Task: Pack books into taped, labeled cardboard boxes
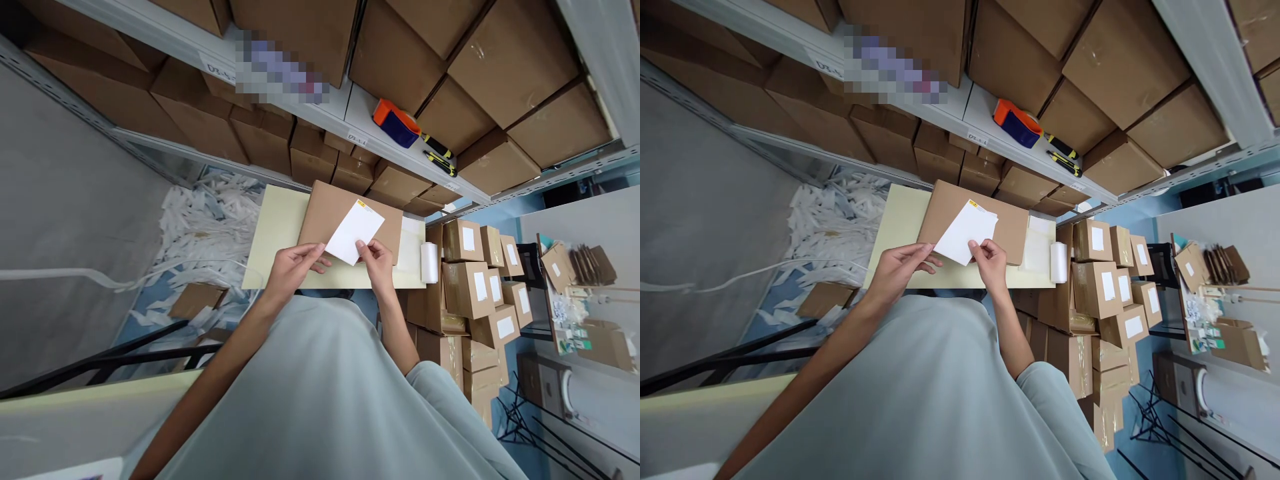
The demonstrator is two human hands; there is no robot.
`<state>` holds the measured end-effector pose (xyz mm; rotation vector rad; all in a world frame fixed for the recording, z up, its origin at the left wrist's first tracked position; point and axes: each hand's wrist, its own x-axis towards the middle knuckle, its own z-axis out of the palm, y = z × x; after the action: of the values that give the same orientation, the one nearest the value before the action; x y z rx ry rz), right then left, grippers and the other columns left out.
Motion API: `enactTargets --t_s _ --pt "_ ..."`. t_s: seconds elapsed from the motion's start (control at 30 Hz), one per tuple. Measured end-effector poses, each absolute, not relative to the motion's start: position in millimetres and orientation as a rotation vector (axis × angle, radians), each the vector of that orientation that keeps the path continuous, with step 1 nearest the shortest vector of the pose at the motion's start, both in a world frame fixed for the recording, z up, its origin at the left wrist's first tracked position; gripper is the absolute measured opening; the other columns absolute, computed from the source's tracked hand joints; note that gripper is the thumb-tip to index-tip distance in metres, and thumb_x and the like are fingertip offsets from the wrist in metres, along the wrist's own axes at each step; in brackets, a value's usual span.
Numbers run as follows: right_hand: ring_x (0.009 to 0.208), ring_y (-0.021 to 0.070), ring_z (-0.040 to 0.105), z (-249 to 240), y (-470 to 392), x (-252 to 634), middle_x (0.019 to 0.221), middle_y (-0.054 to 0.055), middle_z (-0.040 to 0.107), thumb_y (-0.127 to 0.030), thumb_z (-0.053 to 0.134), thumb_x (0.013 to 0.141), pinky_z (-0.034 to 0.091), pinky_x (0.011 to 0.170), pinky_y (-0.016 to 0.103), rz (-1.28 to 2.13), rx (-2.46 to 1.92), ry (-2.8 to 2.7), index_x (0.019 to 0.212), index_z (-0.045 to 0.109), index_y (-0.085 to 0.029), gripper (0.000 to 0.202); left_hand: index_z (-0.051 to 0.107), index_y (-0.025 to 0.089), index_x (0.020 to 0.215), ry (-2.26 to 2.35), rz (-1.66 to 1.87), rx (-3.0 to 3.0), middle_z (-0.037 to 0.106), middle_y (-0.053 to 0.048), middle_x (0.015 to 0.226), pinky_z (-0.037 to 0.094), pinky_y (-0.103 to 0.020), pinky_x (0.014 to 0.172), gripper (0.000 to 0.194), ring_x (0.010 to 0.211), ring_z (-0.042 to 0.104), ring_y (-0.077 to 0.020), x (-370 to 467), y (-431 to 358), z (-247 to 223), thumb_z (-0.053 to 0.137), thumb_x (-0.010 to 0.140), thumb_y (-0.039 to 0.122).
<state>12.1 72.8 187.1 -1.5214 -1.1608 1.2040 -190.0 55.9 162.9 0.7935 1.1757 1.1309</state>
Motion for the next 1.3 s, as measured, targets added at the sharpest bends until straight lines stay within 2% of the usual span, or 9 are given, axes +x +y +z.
enactTargets --t_s 0.23,0.53,0.67,0.8,0.97,1.07,1.3 --pt "0.075 0.0182 0.067 192 77 16 0.078 0.0 0.069 -0.079 0.079 0.085 0.061 0.07 0.032 1.205 -1.545 -1.172 0.081 0.067 -0.025 0.055 0.081 0.019 0.091 1.16 1.11 0.814 0.083 -0.012 0.094 0.07 -0.039 0.068 0.044 0.082 0.082 -0.0281 -193 60 167 0.089 0.078 0.06" --pt "0.076 0.0184 0.068 187 94 37 0.084 0.001 0.075 -0.07 0.08 0.087 0.061 0.069 0.032 1.218 -1.567 -1.201 0.093 0.075 -0.023 0.048 0.079 0.021 0.086 1.192 1.146 0.874 0.081 -0.01 0.087 0.07 -0.038 0.067 0.036 0.084 0.083 -0.0293 -170 71 173 0.085 0.08 0.056" --pt "0.075 0.0149 0.064 190 96 45 0.101 0.003 0.076 -0.06 0.085 0.087 0.059 0.075 0.031 0.967 -1.688 -1.313 0.105 0.08 -0.023 0.042 0.078 0.021 0.089 1.215 1.166 0.941 0.082 -0.01 0.094 0.069 -0.036 0.069 0.035 0.088 0.082 -0.0278 -155 74 176 0.08 0.084 0.056" --pt "0.079 0.0168 0.064 206 90 50 0.1 0.005 0.076 -0.058 0.079 0.096 0.055 0.072 0.031 1.062 -1.478 -1.486 0.095 0.085 -0.026 0.033 0.077 0.022 0.087 1.256 1.181 1.095 0.08 -0.009 0.099 0.067 -0.032 0.073 0.033 0.087 0.079 -0.0236 -140 78 181 0.076 0.087 0.055" --pt "0.071 0.0148 0.059 211 91 56 0.095 0.004 0.075 -0.062 0.082 0.093 0.052 0.067 0.03 1.159 -1.434 -1.544 0.094 0.086 -0.024 0.038 0.078 0.023 0.084 1.292 1.221 1.362 0.078 -0.006 0.092 0.065 -0.027 0.073 0.024 0.084 0.074 -0.0189 -123 83 188 0.068 0.093 0.043" --pt "0.071 0.0147 0.059 204 97 63 0.092 0.004 0.074 -0.058 0.081 0.093 0.053 0.068 0.029 1.126 -1.494 -1.549 0.091 0.084 -0.023 0.035 0.079 0.023 0.088 1.3 1.233 1.452 0.077 -0.004 0.091 0.063 -0.025 0.071 0.021 0.082 0.073 -0.017 -114 86 185 0.067 0.093 0.038" --pt "0.066 0.0131 0.06 194 106 79 0.088 0.001 0.073 -0.051 0.077 0.087 0.053 0.061 0.026 1.2 -1.551 -1.325 0.085 0.076 -0.023 0.027 0.077 0.023 0.083 1.619 1.197 1.469 0.078 -0.003 0.092 0.061 -0.026 0.071 0.016 0.076 0.072 -0.0163 -138 99 149 0.066 0.088 0.033"
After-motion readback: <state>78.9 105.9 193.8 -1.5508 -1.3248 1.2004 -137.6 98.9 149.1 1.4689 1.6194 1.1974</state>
